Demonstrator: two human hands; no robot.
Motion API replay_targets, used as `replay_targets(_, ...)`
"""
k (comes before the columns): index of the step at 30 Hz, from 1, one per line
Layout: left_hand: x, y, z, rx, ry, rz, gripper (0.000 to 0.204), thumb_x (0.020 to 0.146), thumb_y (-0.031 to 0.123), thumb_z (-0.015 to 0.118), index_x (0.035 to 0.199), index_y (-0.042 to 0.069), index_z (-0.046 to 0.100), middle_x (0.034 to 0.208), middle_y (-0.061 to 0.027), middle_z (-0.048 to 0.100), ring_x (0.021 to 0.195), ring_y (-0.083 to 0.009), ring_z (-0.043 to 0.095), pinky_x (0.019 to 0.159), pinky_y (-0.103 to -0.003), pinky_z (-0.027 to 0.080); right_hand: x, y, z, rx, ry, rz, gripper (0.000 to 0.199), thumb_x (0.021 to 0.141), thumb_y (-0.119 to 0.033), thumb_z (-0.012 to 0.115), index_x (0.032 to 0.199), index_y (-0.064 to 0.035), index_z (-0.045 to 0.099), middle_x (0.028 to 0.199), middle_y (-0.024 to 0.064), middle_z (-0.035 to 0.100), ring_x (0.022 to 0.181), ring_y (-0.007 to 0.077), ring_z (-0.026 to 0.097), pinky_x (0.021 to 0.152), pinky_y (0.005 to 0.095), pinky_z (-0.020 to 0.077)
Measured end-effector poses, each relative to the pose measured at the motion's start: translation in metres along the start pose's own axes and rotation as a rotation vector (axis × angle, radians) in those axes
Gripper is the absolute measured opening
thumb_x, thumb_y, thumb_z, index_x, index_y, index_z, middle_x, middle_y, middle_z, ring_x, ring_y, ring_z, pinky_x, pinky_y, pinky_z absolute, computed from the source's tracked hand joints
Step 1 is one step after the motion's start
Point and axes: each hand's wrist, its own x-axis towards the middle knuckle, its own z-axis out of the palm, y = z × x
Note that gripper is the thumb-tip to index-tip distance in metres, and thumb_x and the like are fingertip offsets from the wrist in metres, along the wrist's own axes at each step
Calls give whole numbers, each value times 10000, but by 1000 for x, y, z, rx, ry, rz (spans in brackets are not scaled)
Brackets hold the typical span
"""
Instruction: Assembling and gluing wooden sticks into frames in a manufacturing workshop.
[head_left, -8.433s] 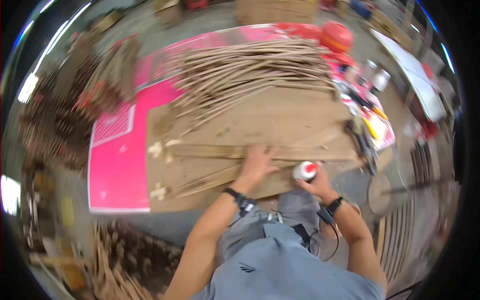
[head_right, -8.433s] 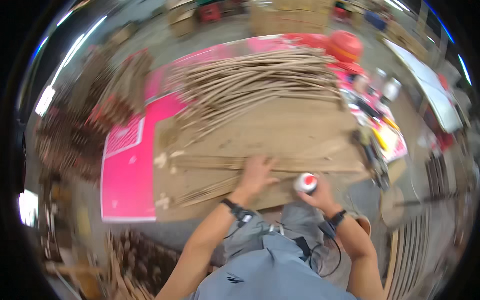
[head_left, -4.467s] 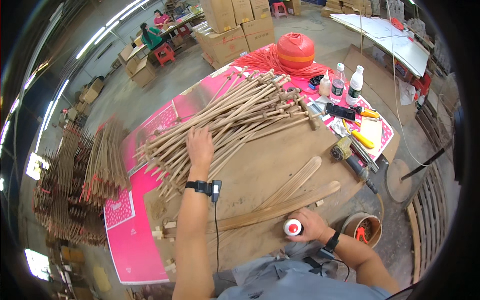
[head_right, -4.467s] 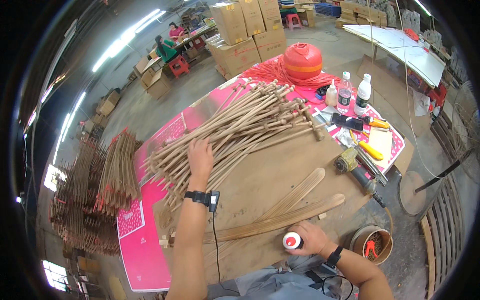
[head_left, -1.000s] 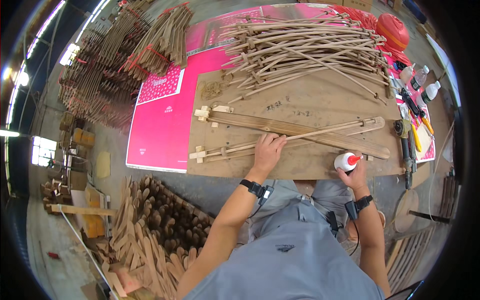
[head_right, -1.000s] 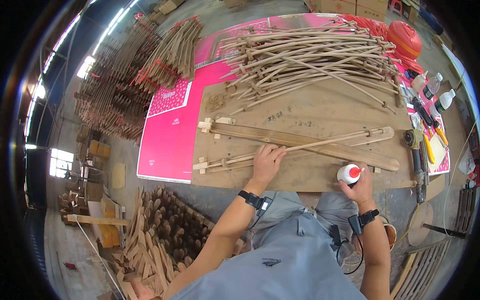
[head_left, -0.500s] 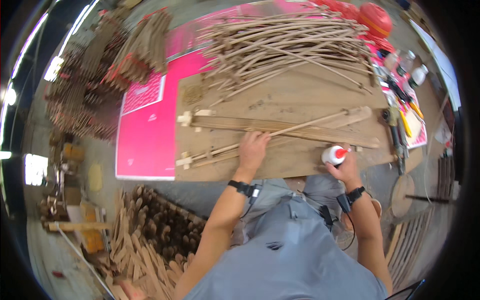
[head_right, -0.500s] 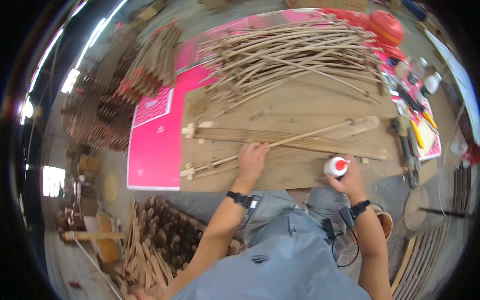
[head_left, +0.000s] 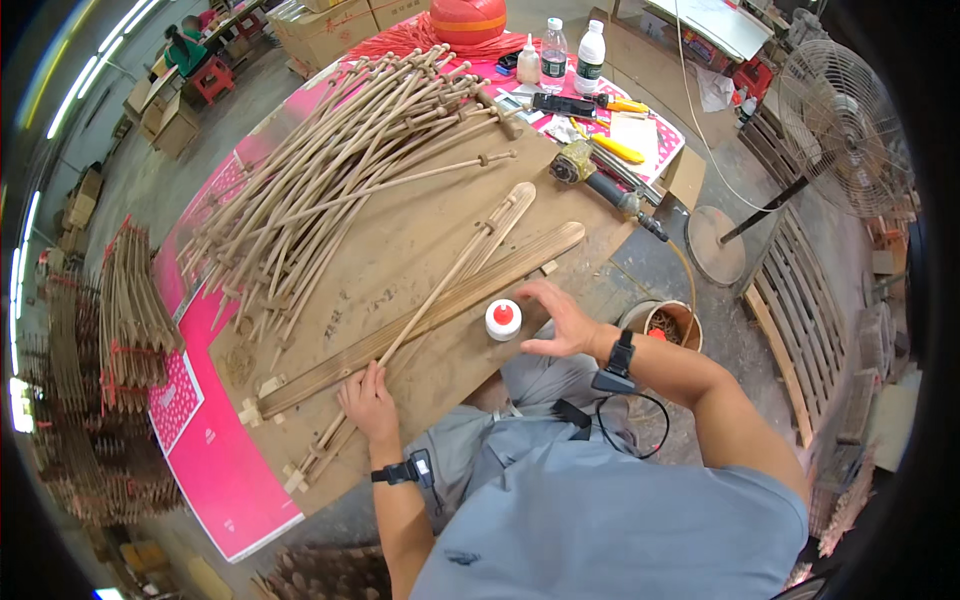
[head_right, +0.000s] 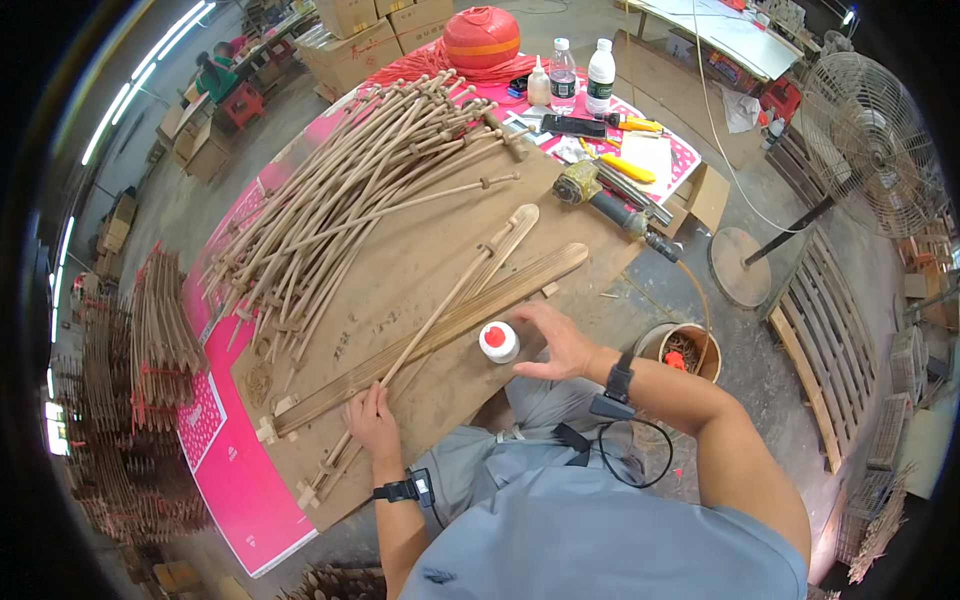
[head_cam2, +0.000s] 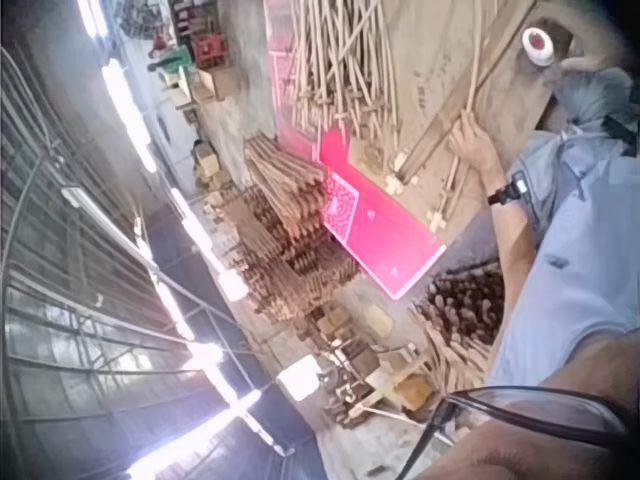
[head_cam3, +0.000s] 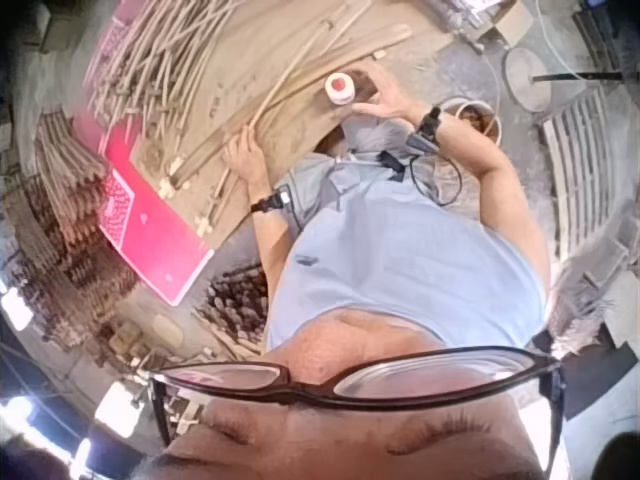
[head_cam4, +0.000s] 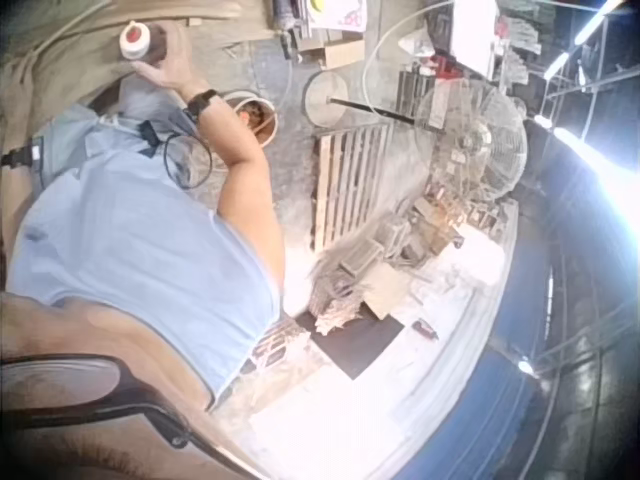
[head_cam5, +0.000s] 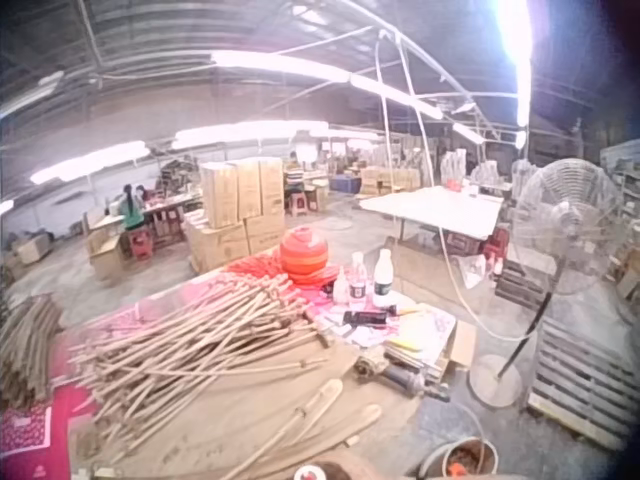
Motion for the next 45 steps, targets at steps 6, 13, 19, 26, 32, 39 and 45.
replay_targets(6, 4, 3, 3, -22, 2, 27, 195, 860, 180, 808, 1048, 129, 793, 935, -40, 666, 868, -268, 608, 804, -414, 464, -37, 9, 4, 800, -245, 729, 547, 986, -556, 612, 1154, -36, 654, 1017, 76, 674, 952, 252, 650, 805, 321, 523)
replay_targets(13, -7, 1, -7, 64, 16, -10, 203, 857, 178, 807, 1057, 147, 794, 930, -40, 666, 871, -267, 611, 801, -413, 467, -20, -2, 38, 1799, -512, 1218, 1001, 928, -857, 338, 1190, 54, 663, 1031, 106, 728, 937, 253, 704, 781, 313, 541)
replay_targets(19, -2, 3, -3, 72, -5, 25, 208, 871, 209, 771, 1073, 161, 795, 917, -37, 666, 878, -256, 616, 797, -418, 481, -7, -15, 43, 1925, -239, 1332, 1113, 840, -930, 395, 1216, 86, 648, 975, 137, 739, 869, 264, 719, 728, 313, 568)
replay_targets(26, 2, 12, -3, -79, 18, -32, 207, 853, 191, 780, 1050, 130, 787, 903, -26, 650, 873, -250, 606, 780, -401, 469, -5, -24, 52, 1976, -5, 1324, 859, 894, -782, 565, 1087, 49, 663, 899, 91, 722, 774, 194, 707, 626, 276, 578)
replay_targets(32, 0, 10, -5, -93, 15, -59, 243, 842, 170, 801, 1084, 148, 796, 904, -29, 660, 871, -249, 606, 788, -400, 461, 5, -32, 55, 1977, 180, 1418, 673, 940, -657, 611, 1077, -1, 661, 931, 98, 716, 770, 200, 725, 616, 274, 613)
replay_targets(39, 4, 20, 8, -42, -15, -22, 192, 874, 164, 770, 1064, 152, 788, 909, -41, 661, 871, -267, 616, 777, -412, 491, -9, -22, 41, 1968, 145, 1248, 545, 956, -571, 628, 1089, -43, 660, 944, 102, 712, 844, 206, 701, 714, 280, 600)
replay_targets(45, -8, -2, -6, 47, -24, -13, 182, 889, 178, 762, 1067, 192, 794, 935, -25, 680, 896, -251, 620, 791, -420, 473, 3, -11, 25, 1693, 243, 986, 604, 945, -433, 663, 1373, -28, 532, 1273, 100, 669, 1106, 271, 679, 931, 370, 571)
